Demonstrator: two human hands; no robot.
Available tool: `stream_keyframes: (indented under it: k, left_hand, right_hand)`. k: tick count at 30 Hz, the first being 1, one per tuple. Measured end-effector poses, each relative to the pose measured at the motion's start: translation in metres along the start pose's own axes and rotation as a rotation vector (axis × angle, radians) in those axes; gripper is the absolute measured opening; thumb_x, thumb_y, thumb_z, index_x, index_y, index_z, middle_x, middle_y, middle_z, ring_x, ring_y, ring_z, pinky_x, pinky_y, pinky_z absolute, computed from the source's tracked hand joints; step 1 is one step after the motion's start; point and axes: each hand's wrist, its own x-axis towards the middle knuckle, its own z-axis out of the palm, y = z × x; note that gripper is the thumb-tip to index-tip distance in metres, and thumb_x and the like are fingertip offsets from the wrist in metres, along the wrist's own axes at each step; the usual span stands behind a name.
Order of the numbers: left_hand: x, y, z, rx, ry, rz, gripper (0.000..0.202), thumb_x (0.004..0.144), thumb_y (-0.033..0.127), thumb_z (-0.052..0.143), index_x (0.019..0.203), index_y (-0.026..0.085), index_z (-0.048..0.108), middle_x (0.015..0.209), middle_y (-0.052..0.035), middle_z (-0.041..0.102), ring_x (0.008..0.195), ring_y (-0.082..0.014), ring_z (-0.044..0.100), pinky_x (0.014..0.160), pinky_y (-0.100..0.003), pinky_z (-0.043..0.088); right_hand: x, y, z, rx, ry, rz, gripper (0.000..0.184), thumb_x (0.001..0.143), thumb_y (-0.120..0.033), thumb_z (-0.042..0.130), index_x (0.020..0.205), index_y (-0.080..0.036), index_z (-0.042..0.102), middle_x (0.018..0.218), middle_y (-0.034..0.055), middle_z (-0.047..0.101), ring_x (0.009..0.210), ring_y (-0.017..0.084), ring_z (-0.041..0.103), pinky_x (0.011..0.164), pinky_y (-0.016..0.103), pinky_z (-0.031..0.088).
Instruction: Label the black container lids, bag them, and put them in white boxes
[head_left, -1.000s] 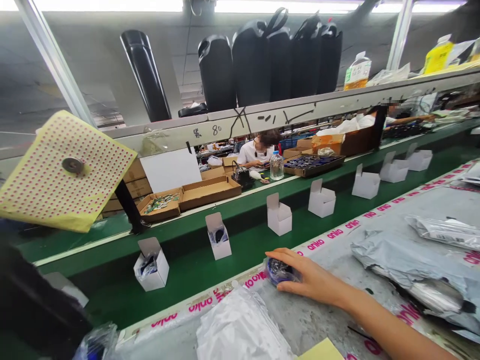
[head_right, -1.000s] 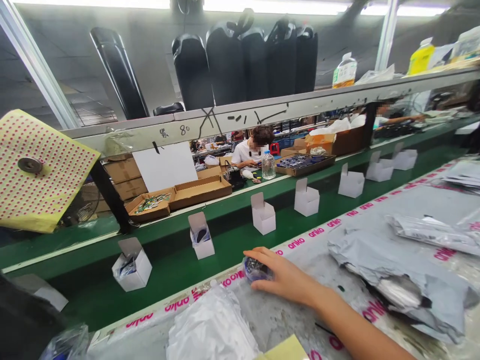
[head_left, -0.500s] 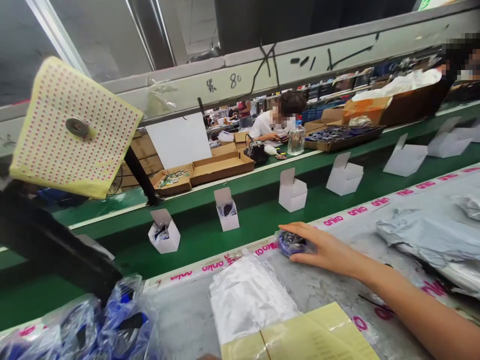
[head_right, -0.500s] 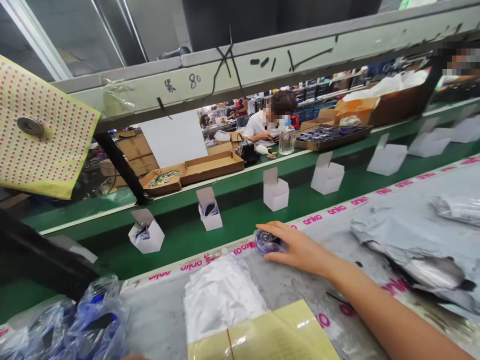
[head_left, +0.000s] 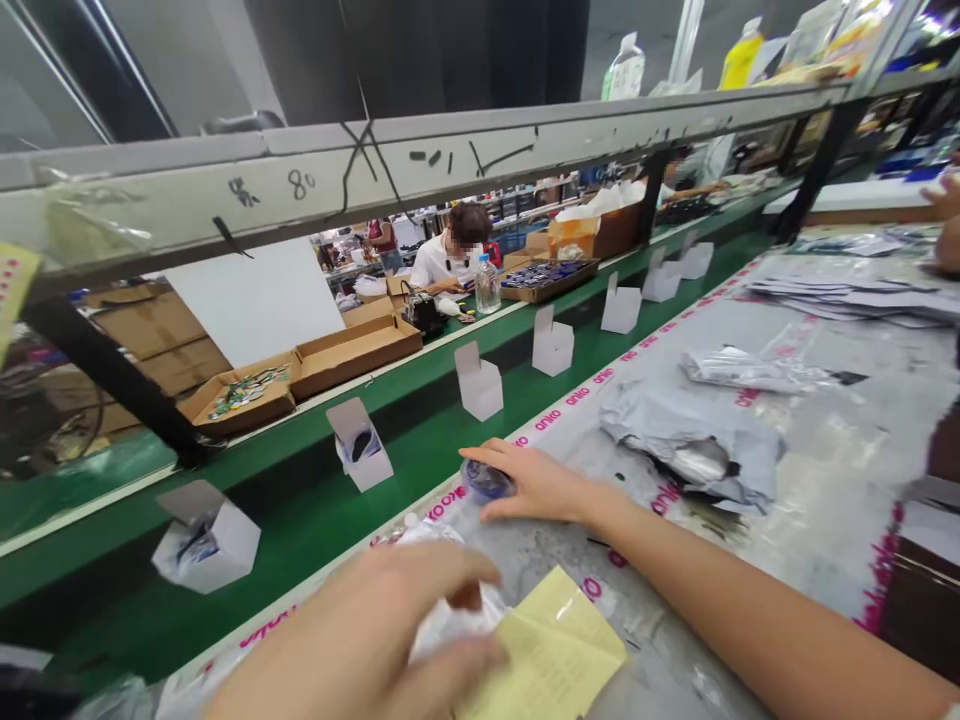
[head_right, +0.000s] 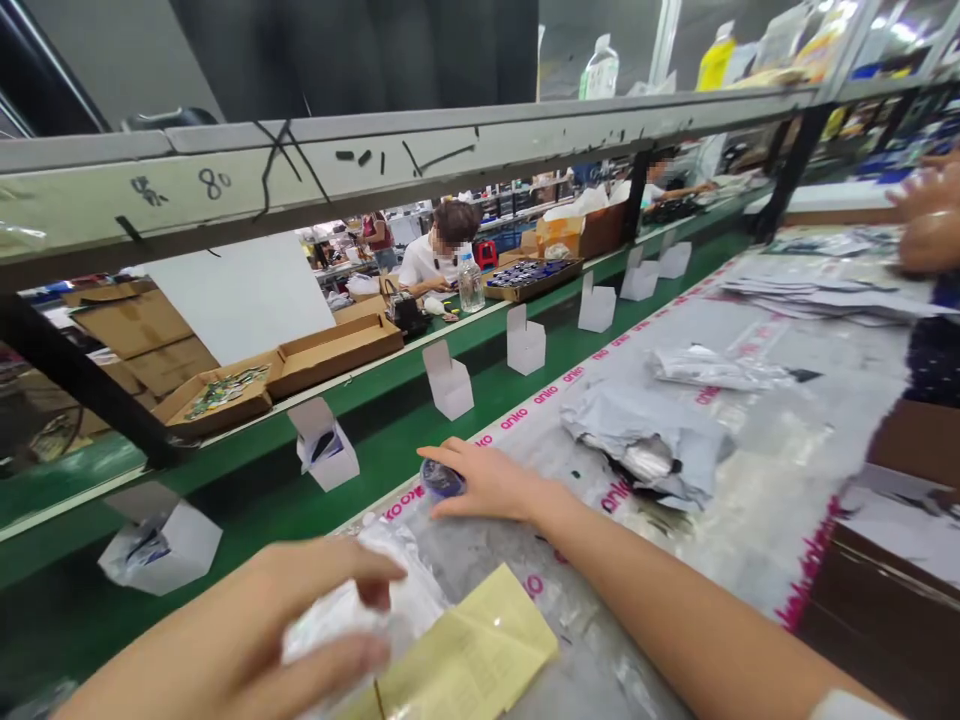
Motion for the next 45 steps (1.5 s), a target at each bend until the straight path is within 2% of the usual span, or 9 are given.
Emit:
stream_keyframes:
  k: [3,5,9,12,17,26,32,37,45]
  left_hand:
    - [0.046,-0.04,-0.004,0.151,0.062,-0.089,0.01,0.08,0.031,0.07,0.084,0.023,0.075,0.075,-0.0056,0.066,0.069,-0.0245,0.058,0.06,-0.031,0.039]
    - [0.07,-0.075,0.0,0.321,0.086,-0.205,0.009,0.087,0.026,0.062,0.087,0.021,0.07,0.081,-0.0031,0.067,0.075,-0.0215,0.059,0.064,-0.029,0.037]
    - [0.093,-0.143,0.016,0.359,0.259,-0.319,0.012,0.09,0.014,0.056,0.082,0.018,0.064,0.074,0.0002,0.063,0.07,-0.017,0.055,0.065,-0.027,0.035]
    - [0.095,-0.17,0.025,0.342,0.294,-0.324,0.013,0.09,0.015,0.058,0.08,0.018,0.065,0.068,0.0018,0.061,0.066,-0.0156,0.054,0.064,-0.027,0.035]
    - [0.093,-0.175,0.026,0.327,0.322,-0.3,0.013,0.089,0.014,0.06,0.078,0.018,0.066,0.065,0.0033,0.06,0.065,-0.0145,0.053,0.063,-0.026,0.034]
    - [0.094,-0.179,0.027,0.332,0.348,-0.277,0.013,0.086,0.011,0.061,0.077,0.018,0.068,0.064,0.0031,0.06,0.063,-0.0139,0.053,0.062,-0.026,0.032]
    - [0.094,-0.183,0.028,0.345,0.36,-0.274,0.012,0.085,0.013,0.061,0.078,0.019,0.069,0.067,0.0027,0.061,0.066,-0.0147,0.052,0.063,-0.027,0.03]
    - [0.094,-0.184,0.028,0.335,0.362,-0.279,0.012,0.085,0.013,0.061,0.078,0.02,0.069,0.067,0.0035,0.06,0.066,-0.0143,0.051,0.062,-0.027,0.03]
    - [0.095,-0.189,0.029,0.3,0.369,-0.276,0.01,0.084,0.013,0.062,0.079,0.019,0.069,0.066,0.0036,0.06,0.064,-0.0138,0.052,0.061,-0.026,0.03]
  right_hand:
    - [0.001,-0.002,0.005,-0.009,-0.008,0.027,0.072,0.082,-0.04,0.077,0.146,-0.021,0.05,0.125,0.0114,0.059,0.109,0.027,0.064,0.094,0.039,0.052]
    - [0.003,0.002,0.005,0.023,0.051,0.026,0.062,0.082,-0.036,0.076,0.138,-0.02,0.056,0.12,0.0102,0.061,0.107,0.026,0.064,0.093,0.039,0.052]
    - [0.005,0.023,-0.008,0.102,0.362,0.075,0.046,0.079,-0.042,0.074,0.121,-0.024,0.066,0.113,0.0069,0.066,0.106,0.026,0.065,0.095,0.039,0.052]
    - [0.006,0.041,-0.025,0.08,0.611,0.162,0.045,0.08,-0.048,0.07,0.118,-0.024,0.065,0.114,0.0081,0.067,0.106,0.028,0.065,0.096,0.043,0.052]
    - [0.032,0.049,-0.055,-0.02,0.752,0.196,0.048,0.087,-0.051,0.063,0.126,-0.022,0.059,0.122,0.0121,0.061,0.114,0.031,0.06,0.1,0.048,0.049]
    - [0.114,0.037,-0.072,-0.256,0.503,0.121,0.046,0.084,-0.032,0.068,0.127,-0.021,0.059,0.122,0.0109,0.059,0.11,0.029,0.062,0.097,0.041,0.05]
    - [0.118,0.043,-0.062,-0.407,0.301,0.133,0.04,0.089,-0.032,0.068,0.126,-0.019,0.061,0.115,0.0115,0.065,0.106,0.027,0.065,0.094,0.037,0.051]
    - [0.109,0.04,-0.058,-0.495,0.161,0.129,0.035,0.088,-0.036,0.071,0.12,-0.022,0.07,0.14,0.0132,0.055,0.112,0.028,0.066,0.096,0.036,0.052]
    - [0.089,0.039,-0.016,-0.52,0.102,0.233,0.059,0.09,-0.024,0.066,0.147,-0.026,0.051,0.154,0.0106,0.047,0.113,0.031,0.068,0.092,0.039,0.056]
